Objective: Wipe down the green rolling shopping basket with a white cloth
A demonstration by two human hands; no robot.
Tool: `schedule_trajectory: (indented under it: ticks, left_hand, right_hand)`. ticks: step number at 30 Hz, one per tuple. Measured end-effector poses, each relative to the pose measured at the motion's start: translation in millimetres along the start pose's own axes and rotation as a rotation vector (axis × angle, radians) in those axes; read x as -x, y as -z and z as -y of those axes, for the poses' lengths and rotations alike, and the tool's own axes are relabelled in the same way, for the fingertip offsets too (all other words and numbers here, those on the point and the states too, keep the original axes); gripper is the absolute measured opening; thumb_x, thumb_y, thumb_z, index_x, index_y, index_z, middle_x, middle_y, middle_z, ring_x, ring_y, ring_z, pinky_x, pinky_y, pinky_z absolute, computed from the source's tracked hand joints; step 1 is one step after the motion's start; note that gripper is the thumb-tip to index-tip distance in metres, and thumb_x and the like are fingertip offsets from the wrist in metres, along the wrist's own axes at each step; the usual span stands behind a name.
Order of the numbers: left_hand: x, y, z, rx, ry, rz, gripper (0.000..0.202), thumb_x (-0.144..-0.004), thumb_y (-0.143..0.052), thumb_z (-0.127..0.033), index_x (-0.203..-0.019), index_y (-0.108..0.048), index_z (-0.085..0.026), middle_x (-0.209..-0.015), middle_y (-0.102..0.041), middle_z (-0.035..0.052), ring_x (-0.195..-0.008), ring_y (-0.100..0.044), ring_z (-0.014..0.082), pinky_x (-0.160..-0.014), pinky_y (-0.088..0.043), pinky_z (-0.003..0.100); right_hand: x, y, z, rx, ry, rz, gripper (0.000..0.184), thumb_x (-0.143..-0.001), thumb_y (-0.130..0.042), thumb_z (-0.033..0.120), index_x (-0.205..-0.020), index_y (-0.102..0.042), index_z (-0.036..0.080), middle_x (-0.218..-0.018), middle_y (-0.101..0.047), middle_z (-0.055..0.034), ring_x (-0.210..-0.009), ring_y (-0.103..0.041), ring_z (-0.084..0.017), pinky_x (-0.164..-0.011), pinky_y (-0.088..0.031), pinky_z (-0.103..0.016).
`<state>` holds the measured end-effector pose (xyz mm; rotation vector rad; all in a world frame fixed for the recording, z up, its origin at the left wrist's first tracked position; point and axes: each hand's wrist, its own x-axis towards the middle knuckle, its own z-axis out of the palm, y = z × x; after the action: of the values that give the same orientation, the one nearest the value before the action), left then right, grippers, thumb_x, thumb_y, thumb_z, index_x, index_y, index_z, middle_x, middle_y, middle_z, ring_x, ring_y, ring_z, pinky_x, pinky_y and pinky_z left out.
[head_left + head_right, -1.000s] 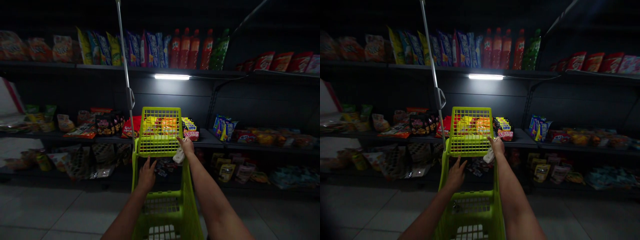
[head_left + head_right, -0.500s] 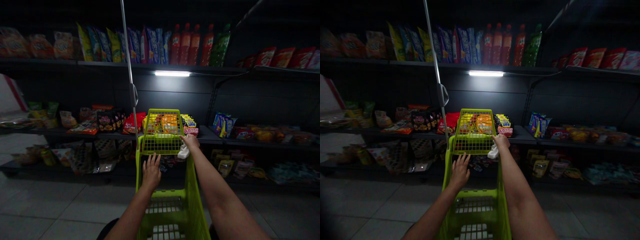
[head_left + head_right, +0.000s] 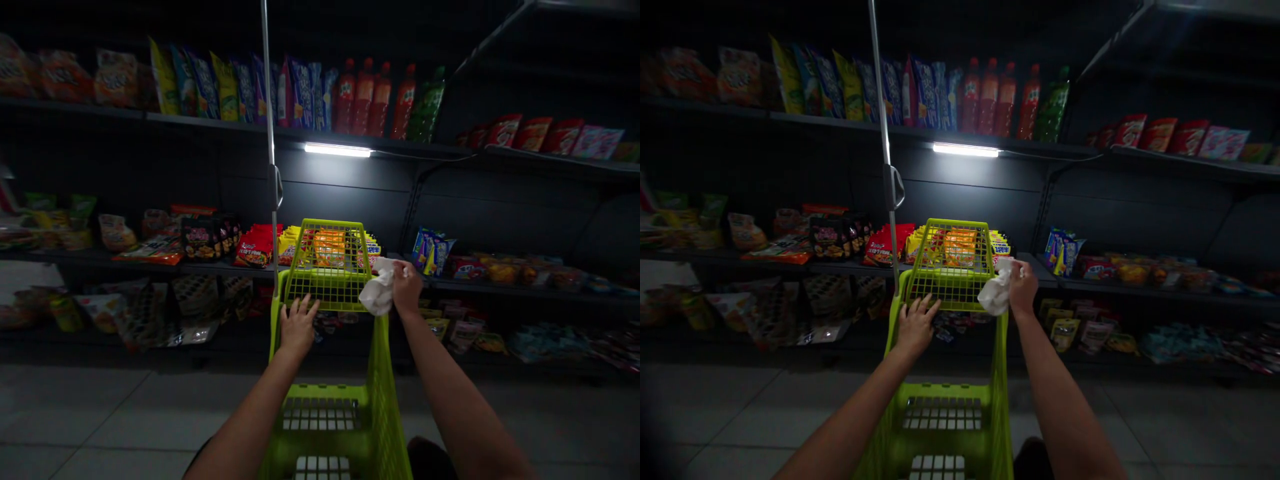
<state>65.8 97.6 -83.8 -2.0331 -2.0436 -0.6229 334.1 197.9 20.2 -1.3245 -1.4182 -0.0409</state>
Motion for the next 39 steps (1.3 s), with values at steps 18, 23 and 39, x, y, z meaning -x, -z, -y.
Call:
schedule_trajectory:
  ticks: [18, 23, 39]
  left_hand:
    - [-2.8, -5.7, 24.4, 0.113, 0.086, -0.015, 0.064, -0.086, -0.051, -0.009, -0.145, -0.055, -0.032, -0.165, -0.038, 0.0018, -0.154, -0.03, 0.0255, -0.124, -0.016, 0.059]
    - [-4.8, -6.5, 18.7, 0.133, 0.102, -0.027, 0.062, -0.084, -0.055, -0.011, -0.143, -0.057, -0.03, -0.165, -0.039, 0.0025, -0.151, -0.034, 0.0265, -0.119, -0.028, 0.054]
    - [-6.9, -11.7, 27.7, 0.131, 0.046, 0.006, 0.066, -0.084, -0.053, -0.01, -0.148, -0.051, -0.027, -0.168, -0.031, 0.0051, -0.155, -0.026, 0.026, -0.123, -0.02, 0.056]
  right_hand:
    - [19.0, -119.9, 17.2, 0.209, 0.726, 0.482, 0.049, -0.093, -0.051, 0.01, -0.14, -0.06, 0.02, -0.141, -0.062, -0.0135, -0.129, -0.056, -0.027, -0.115, -0.038, -0.044]
    - [9.4, -128.7, 35.5, 0.132, 0.507, 0.408, 0.039, -0.087, -0.055, 0.009, -0.121, -0.069, 0.02, -0.121, -0.07, -0.0105, -0.117, -0.06, -0.026, -0.106, -0.046, -0.04]
    - [22.0, -127.6, 27.5, 0.279, 0.866, 0.568, 0.029, -0.095, -0.057, 0.014, -0.118, -0.071, 0.023, -0.125, -0.066, -0.0113, -0.123, -0.052, -0.029, -0.11, -0.041, -0.045]
